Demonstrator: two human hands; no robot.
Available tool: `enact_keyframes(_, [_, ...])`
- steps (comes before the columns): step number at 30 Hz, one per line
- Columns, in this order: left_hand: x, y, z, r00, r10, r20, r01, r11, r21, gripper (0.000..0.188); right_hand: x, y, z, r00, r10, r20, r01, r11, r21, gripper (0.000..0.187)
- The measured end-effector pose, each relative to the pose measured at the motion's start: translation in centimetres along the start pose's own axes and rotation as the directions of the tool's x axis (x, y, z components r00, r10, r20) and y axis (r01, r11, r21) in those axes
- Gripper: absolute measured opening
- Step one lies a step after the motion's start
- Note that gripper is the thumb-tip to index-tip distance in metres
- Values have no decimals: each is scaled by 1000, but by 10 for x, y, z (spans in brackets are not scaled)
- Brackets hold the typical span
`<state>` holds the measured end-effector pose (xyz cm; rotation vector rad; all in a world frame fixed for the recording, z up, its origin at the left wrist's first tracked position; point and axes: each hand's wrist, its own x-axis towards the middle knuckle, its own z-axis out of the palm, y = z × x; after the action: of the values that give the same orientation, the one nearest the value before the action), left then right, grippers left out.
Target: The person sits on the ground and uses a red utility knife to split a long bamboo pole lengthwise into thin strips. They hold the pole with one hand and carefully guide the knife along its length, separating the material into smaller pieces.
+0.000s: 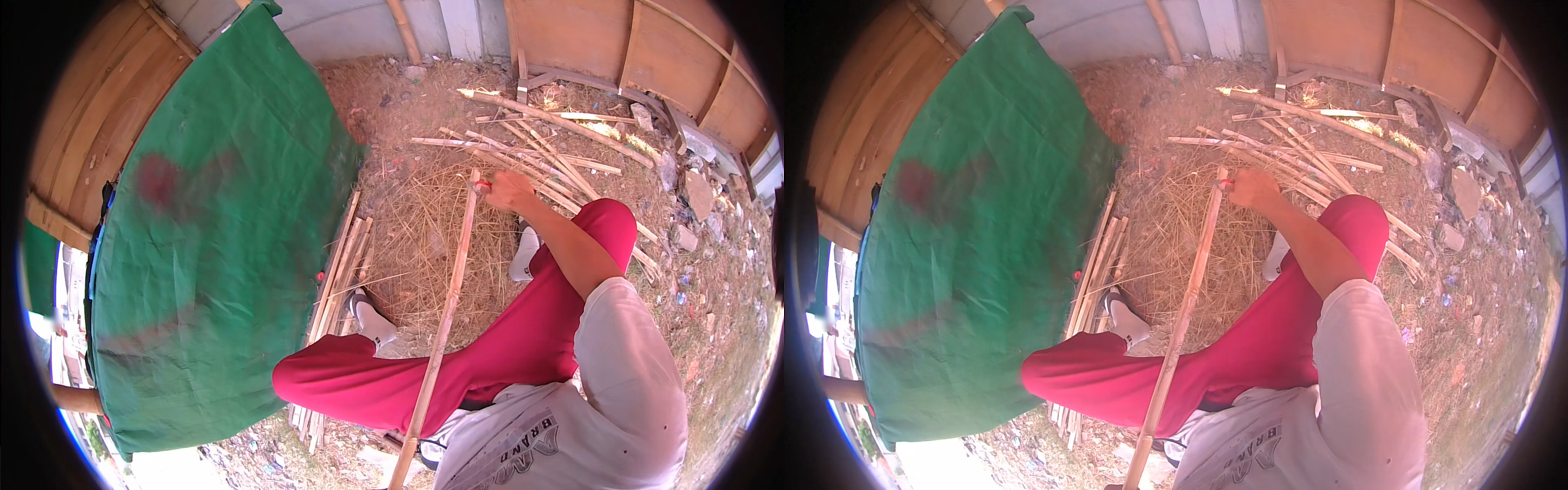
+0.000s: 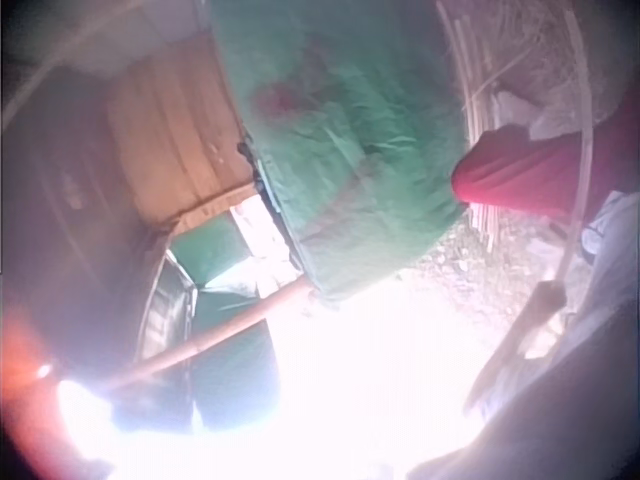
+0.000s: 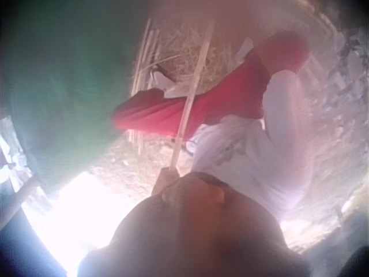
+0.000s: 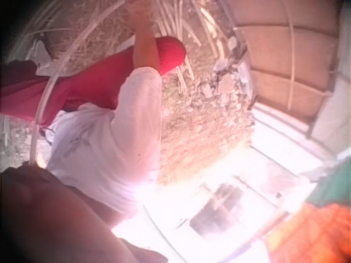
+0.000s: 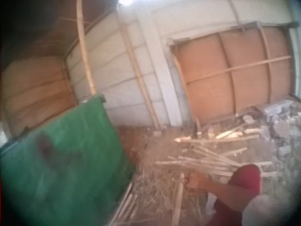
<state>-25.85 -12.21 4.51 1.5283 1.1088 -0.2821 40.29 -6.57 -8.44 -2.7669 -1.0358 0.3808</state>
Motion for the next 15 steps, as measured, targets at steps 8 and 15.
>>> enact_keyframes(8, [4,1,-7,998,-68,15,69,997,-45,18,-12,-18,-20,972,120,-204,-73,972,225,51])
enact_keyframes(15, [8,6,-14,992,-118,33,121,987,-107,21,-25,-26,-31,988,127,-91,-89,935,344,55])
